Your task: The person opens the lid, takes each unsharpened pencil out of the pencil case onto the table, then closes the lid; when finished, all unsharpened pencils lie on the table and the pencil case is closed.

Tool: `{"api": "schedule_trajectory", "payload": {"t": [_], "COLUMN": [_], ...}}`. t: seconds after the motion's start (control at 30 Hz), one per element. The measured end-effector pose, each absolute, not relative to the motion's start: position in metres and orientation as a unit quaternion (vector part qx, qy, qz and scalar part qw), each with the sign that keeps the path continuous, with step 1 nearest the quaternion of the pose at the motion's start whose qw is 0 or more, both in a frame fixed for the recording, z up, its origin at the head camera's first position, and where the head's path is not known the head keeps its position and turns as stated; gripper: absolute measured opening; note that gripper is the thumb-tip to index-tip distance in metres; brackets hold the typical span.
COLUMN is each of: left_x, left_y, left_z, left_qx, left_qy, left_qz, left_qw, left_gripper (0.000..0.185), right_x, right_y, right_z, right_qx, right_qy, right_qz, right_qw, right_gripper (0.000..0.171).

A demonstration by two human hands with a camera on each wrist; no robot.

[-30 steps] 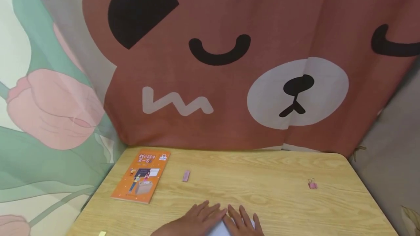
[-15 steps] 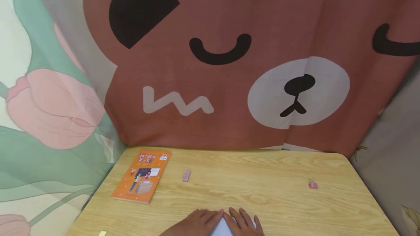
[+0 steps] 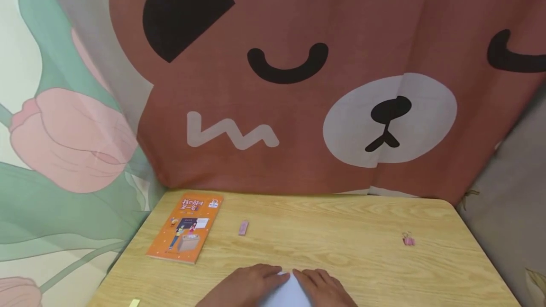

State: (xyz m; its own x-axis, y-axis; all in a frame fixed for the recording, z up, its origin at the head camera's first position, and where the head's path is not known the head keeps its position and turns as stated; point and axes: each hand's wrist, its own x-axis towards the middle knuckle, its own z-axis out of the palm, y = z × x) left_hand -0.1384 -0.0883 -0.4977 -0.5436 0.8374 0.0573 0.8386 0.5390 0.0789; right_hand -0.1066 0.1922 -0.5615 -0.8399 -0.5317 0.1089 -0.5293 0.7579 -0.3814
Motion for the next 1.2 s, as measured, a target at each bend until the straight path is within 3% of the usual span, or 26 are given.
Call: {"api": "schedule_trajectory", "payload": {"t": [0.2, 0.37, 0.6, 0.8, 0.93, 1.07, 1.2], "left_x": [-0.147, -0.152, -0.16, -0.169, -0.175, -0.176, -0.171], "left_y": [-0.088, -0.085, -0.091, -0.098, -0.104, -0.109, -0.11], "left_z": [-0.502, -0.502, -0.496, -0.486, -0.483, -0.481, -0.477], "left_qx": [-0.513, -0.536, -0.528, -0.525, -0.512, -0.49, -0.462], "left_qy": [-0.856, -0.841, -0.843, -0.838, -0.836, -0.845, -0.857], "left_qz": [-0.018, 0.003, -0.103, -0.144, -0.196, -0.215, -0.229], "left_qw": [0.059, 0.075, 0.01, -0.027, -0.041, -0.014, 0.03], "left_gripper": [0.077, 0.062, 0.068, 0.055, 0.037, 0.031, 0.02], "right_x": [-0.112, -0.115, -0.118, -0.119, -0.117, -0.115, -0.119], "right_y": [0.194, 0.196, 0.199, 0.198, 0.202, 0.204, 0.202], "right_z": [-0.555, -0.559, -0.564, -0.544, -0.521, -0.505, -0.497], "right_qx": [-0.271, -0.281, -0.286, -0.269, -0.243, -0.213, -0.172], "right_qy": [0.935, 0.935, 0.936, 0.926, 0.908, 0.912, 0.924], "right_qz": [-0.222, -0.212, -0.199, -0.255, -0.331, -0.345, -0.34], "right_qw": [0.049, 0.041, 0.057, 0.07, 0.084, 0.058, 0.035], "right_gripper": [0.101, 0.101, 0.102, 0.109, 0.088, 0.051, 0.036]}}
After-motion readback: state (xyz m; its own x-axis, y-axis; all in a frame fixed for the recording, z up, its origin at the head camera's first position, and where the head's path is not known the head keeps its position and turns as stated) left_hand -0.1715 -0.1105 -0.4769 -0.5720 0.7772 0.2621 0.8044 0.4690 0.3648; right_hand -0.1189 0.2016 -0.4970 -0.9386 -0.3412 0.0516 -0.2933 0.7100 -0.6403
